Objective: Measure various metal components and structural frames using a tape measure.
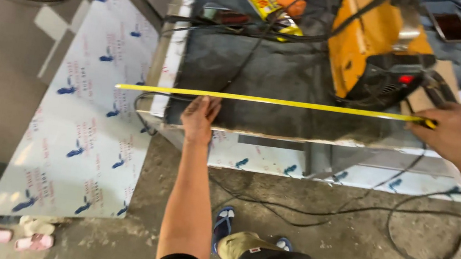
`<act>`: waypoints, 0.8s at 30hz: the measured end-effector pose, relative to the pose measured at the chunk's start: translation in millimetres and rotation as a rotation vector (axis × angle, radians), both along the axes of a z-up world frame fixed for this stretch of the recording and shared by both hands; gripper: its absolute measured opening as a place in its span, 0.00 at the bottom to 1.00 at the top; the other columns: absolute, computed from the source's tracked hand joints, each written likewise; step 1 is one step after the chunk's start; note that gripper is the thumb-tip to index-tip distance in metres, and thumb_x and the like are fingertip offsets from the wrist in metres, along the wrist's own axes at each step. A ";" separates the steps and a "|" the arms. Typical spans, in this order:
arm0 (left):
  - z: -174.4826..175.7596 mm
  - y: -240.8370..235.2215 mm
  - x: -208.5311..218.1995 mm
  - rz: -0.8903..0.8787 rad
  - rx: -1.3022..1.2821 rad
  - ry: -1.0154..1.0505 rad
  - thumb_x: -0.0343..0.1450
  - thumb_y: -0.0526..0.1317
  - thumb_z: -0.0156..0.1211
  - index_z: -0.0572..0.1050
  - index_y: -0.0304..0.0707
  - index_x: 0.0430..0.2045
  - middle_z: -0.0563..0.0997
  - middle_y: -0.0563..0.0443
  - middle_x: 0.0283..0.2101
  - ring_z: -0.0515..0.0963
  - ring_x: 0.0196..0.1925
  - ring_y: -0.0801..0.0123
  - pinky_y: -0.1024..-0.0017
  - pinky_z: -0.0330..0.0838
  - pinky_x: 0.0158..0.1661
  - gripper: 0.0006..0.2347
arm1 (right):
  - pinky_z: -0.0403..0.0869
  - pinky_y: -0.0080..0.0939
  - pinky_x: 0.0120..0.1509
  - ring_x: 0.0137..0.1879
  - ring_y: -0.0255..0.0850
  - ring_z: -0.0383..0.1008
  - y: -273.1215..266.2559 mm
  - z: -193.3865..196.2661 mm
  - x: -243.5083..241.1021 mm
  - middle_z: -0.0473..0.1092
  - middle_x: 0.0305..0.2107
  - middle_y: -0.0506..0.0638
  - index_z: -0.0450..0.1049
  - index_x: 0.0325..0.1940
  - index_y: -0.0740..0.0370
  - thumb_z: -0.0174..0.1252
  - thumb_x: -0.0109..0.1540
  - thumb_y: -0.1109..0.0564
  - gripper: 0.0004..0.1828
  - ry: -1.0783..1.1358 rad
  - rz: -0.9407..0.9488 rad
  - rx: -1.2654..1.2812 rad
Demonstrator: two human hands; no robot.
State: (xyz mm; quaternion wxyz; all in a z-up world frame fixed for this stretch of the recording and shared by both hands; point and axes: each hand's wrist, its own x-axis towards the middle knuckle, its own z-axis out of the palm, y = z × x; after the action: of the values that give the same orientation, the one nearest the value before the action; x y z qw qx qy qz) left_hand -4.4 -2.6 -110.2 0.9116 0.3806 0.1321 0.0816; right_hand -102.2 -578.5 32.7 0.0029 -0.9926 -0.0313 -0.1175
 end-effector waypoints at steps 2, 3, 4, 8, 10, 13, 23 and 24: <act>2.8 3.7 -2.7 0.013 0.021 -0.014 0.75 0.32 0.59 0.75 0.21 0.51 0.84 0.37 0.45 0.86 0.48 0.50 0.57 0.81 0.50 0.12 | 0.69 0.61 0.60 0.50 0.50 0.77 3.1 -6.4 6.0 0.78 0.37 0.50 0.85 0.46 0.43 0.70 0.54 0.35 0.21 0.031 -0.036 -0.041; 3.5 -0.3 -3.0 0.005 0.035 -0.026 0.76 0.32 0.59 0.75 0.20 0.51 0.84 0.37 0.45 0.86 0.49 0.50 0.57 0.81 0.50 0.12 | 0.69 0.61 0.60 0.50 0.49 0.77 0.1 -7.5 5.7 0.78 0.36 0.51 0.85 0.47 0.42 0.71 0.54 0.34 0.22 0.063 -0.092 -0.089; 7.0 4.6 -4.2 -0.010 0.022 -0.031 0.76 0.32 0.59 0.75 0.20 0.51 0.84 0.37 0.45 0.86 0.49 0.50 0.57 0.81 0.50 0.12 | 0.69 0.61 0.60 0.50 0.49 0.77 3.0 -7.5 7.6 0.78 0.36 0.51 0.85 0.47 0.42 0.71 0.54 0.34 0.22 0.059 -0.109 -0.101; 13.2 0.4 -6.0 -0.025 0.029 0.011 0.74 0.31 0.58 0.75 0.23 0.51 0.84 0.38 0.46 0.86 0.48 0.50 0.57 0.83 0.50 0.12 | 0.70 0.57 0.54 0.48 0.51 0.76 9.7 13.4 -2.2 0.77 0.38 0.51 0.84 0.48 0.42 0.68 0.56 0.34 0.21 0.122 -0.091 0.095; 14.7 1.3 -6.8 -0.046 0.038 0.022 0.74 0.31 0.57 0.75 0.24 0.51 0.84 0.39 0.47 0.86 0.49 0.51 0.58 0.82 0.51 0.12 | 0.68 0.60 0.56 0.50 0.52 0.75 21.7 28.4 -5.0 0.77 0.39 0.52 0.85 0.47 0.43 0.69 0.56 0.35 0.21 0.132 -0.073 0.098; 15.5 1.5 -6.5 -0.044 0.045 0.037 0.75 0.31 0.56 0.75 0.25 0.51 0.84 0.40 0.47 0.86 0.49 0.53 0.60 0.83 0.50 0.11 | 0.65 0.60 0.56 0.52 0.51 0.74 33.0 39.3 -6.7 0.77 0.38 0.52 0.85 0.45 0.45 0.69 0.55 0.38 0.19 0.118 -0.026 0.092; 21.9 -0.9 -8.1 -0.037 0.095 0.015 0.76 0.33 0.57 0.77 0.26 0.49 0.85 0.44 0.45 0.87 0.48 0.57 0.64 0.84 0.48 0.10 | 0.62 0.59 0.59 0.54 0.50 0.73 38.7 48.5 -9.0 0.77 0.39 0.53 0.85 0.46 0.46 0.69 0.53 0.43 0.19 0.120 -0.003 0.140; 23.9 0.8 -9.2 -0.019 0.104 0.014 0.76 0.33 0.57 0.77 0.26 0.49 0.85 0.44 0.44 0.87 0.48 0.57 0.63 0.84 0.48 0.10 | 0.62 0.59 0.59 0.54 0.50 0.73 40.2 46.9 -7.2 0.77 0.38 0.54 0.85 0.46 0.46 0.70 0.53 0.42 0.18 0.111 0.008 0.129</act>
State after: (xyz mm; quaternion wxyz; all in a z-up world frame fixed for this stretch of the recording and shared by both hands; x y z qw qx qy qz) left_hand -13.6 -1.8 -86.4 0.8903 0.4293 0.1305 0.0770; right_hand -109.4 -538.4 79.6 0.0691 -0.9952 -0.0277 -0.0639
